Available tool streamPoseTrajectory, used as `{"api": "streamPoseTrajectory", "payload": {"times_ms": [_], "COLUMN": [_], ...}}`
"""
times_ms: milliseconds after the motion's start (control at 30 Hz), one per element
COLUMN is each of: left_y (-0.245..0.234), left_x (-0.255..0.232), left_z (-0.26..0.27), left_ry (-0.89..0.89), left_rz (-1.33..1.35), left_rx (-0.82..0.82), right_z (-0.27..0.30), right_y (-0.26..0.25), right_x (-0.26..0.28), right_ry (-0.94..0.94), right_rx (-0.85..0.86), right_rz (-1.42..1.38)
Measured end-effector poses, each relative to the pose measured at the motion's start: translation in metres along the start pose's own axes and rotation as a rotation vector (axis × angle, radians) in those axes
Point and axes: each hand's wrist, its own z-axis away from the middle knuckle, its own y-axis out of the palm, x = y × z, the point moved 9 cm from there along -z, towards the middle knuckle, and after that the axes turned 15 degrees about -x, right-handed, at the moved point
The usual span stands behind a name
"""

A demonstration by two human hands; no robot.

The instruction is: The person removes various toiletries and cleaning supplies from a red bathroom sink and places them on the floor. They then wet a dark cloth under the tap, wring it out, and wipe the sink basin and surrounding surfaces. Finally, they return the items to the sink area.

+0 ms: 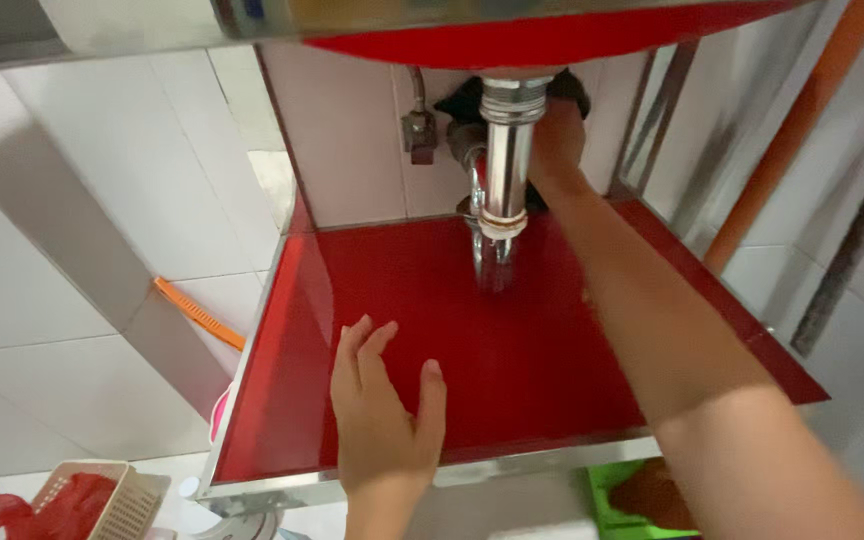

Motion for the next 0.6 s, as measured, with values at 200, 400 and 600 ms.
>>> {"api": "streamPoseTrajectory", "payload": {"times_ms": [200,400,600], "left_y": [-0.002,-0.012,-0.041], "left_x": [-0.003,0.015,0.059], "left_z": [-0.001,-0.006,-0.028], "left_ry": [-0.011,-0.163,-0.26], "left_rz": [0.006,0.224,0.377], "left_rx": [-0.002,0.019,-0.09], "right_z": [-0.022,0.083,0.287], "right_y": [-0.028,-0.083,-0.067], "right_x": [-0.029,-0.051,0.037], "right_ry": [0.023,-0.106,-0.004], "right_rx": [-0.08,0.133,0.747], "right_rz": [0.112,-0.045,0.063]}}
